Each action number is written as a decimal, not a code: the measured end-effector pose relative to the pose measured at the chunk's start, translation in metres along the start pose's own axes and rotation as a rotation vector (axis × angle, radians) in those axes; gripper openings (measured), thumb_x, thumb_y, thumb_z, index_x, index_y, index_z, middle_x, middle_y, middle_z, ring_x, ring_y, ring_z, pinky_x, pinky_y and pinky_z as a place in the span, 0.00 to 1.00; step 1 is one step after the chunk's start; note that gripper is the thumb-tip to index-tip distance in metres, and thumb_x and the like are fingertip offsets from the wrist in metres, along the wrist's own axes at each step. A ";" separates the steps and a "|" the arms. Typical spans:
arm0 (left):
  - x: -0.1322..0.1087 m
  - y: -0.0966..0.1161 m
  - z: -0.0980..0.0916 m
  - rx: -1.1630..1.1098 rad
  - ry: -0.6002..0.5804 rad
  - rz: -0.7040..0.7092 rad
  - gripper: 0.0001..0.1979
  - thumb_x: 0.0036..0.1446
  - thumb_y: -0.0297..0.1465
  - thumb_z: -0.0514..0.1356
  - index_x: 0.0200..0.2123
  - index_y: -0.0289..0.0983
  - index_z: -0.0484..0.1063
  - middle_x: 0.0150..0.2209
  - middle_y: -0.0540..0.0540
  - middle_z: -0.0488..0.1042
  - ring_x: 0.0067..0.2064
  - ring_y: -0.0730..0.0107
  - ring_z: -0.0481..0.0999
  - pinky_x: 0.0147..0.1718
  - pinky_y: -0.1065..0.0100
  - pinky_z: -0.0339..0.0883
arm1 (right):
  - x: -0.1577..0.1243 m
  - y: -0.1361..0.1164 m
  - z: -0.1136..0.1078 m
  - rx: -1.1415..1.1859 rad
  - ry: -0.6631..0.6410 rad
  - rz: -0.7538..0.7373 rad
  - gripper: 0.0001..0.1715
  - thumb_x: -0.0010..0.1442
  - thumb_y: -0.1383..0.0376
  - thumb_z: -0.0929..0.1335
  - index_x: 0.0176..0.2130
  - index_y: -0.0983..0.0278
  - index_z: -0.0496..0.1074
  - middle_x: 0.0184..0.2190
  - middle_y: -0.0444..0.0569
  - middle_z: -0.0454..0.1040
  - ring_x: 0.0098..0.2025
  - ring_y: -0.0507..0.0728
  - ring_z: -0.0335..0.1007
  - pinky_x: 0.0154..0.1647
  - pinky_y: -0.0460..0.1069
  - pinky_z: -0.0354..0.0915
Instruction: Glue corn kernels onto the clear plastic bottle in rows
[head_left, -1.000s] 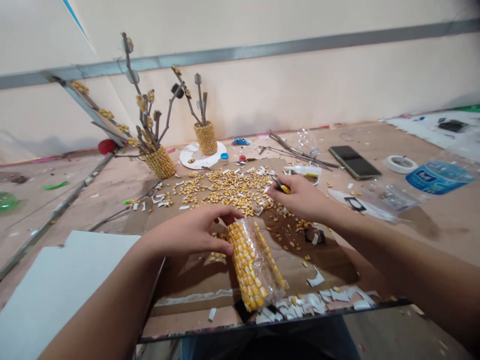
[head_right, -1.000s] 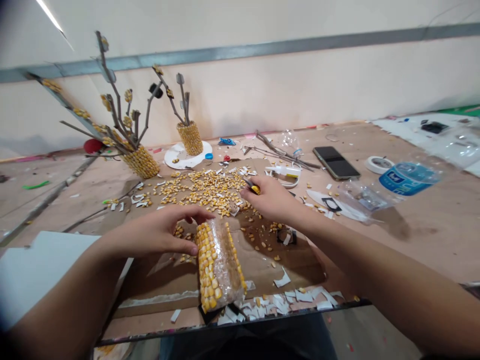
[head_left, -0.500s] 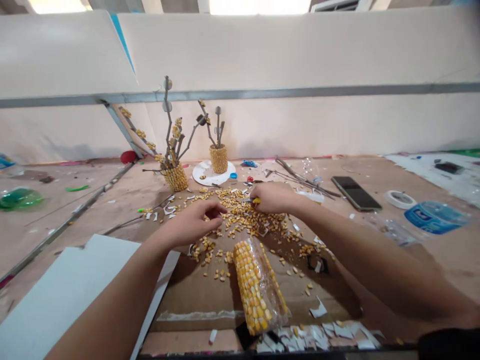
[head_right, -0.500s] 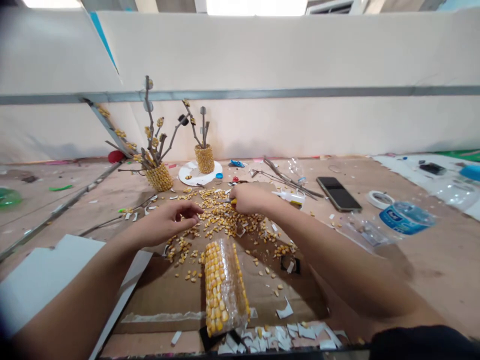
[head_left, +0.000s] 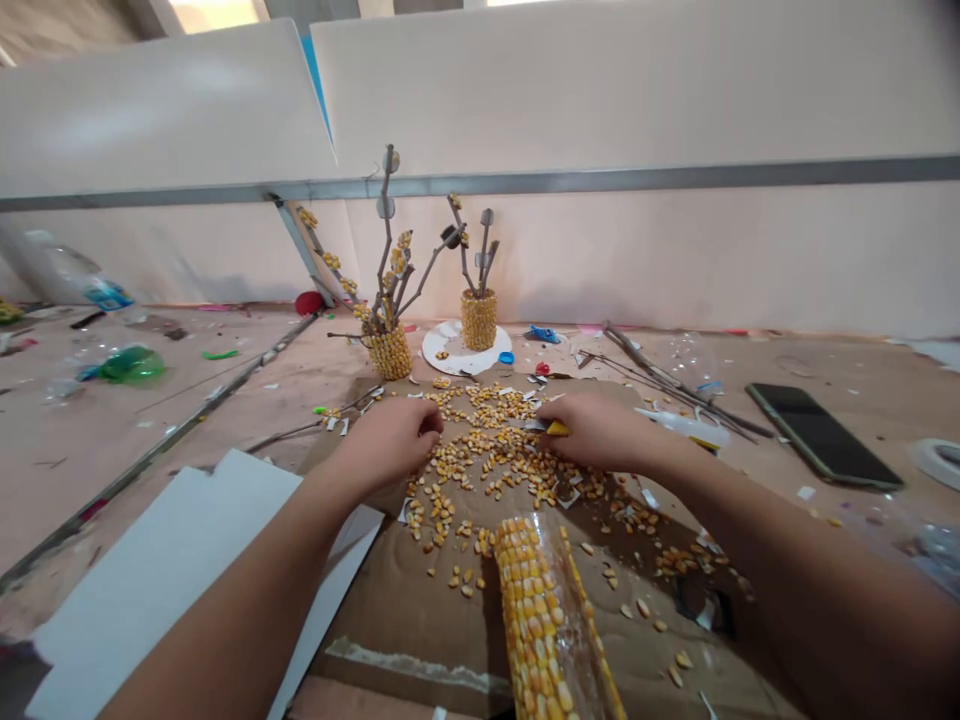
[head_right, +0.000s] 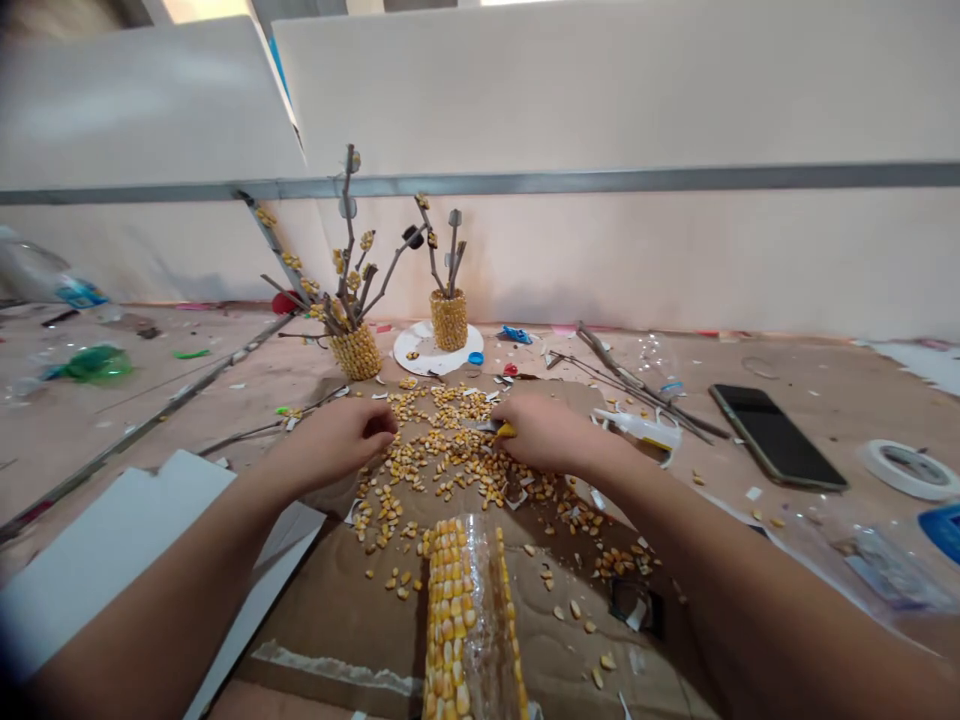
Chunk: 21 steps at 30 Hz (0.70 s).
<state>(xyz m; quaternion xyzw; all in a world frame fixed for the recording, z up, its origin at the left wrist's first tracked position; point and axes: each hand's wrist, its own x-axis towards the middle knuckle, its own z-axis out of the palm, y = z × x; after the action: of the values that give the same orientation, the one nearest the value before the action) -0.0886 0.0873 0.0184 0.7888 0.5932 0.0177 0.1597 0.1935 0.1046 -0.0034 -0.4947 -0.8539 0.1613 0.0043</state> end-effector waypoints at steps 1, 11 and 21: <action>0.000 0.000 0.000 0.015 -0.003 0.008 0.09 0.58 0.29 0.58 0.34 0.38 0.80 0.36 0.42 0.83 0.37 0.56 0.80 0.35 0.61 0.66 | 0.000 0.001 -0.001 0.005 0.011 -0.006 0.06 0.63 0.64 0.69 0.35 0.61 0.78 0.35 0.51 0.82 0.34 0.57 0.73 0.33 0.50 0.59; 0.004 0.010 0.017 0.033 -0.011 0.170 0.13 0.63 0.27 0.56 0.44 0.38 0.80 0.45 0.41 0.83 0.46 0.55 0.81 0.45 0.59 0.71 | -0.009 0.004 -0.019 0.010 0.096 0.049 0.08 0.65 0.58 0.71 0.38 0.59 0.78 0.36 0.52 0.82 0.37 0.61 0.75 0.34 0.51 0.59; 0.014 0.005 0.029 -0.042 0.242 0.132 0.15 0.69 0.31 0.54 0.53 0.37 0.76 0.53 0.38 0.79 0.56 0.51 0.78 0.58 0.53 0.70 | -0.016 0.016 -0.030 0.068 0.175 0.009 0.12 0.65 0.55 0.71 0.36 0.60 0.78 0.32 0.51 0.80 0.33 0.58 0.72 0.33 0.52 0.58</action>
<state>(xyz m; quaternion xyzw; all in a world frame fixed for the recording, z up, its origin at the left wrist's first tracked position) -0.0731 0.0922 -0.0101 0.8149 0.5543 0.1354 0.1018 0.2201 0.1060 0.0230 -0.5102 -0.8422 0.1462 0.0951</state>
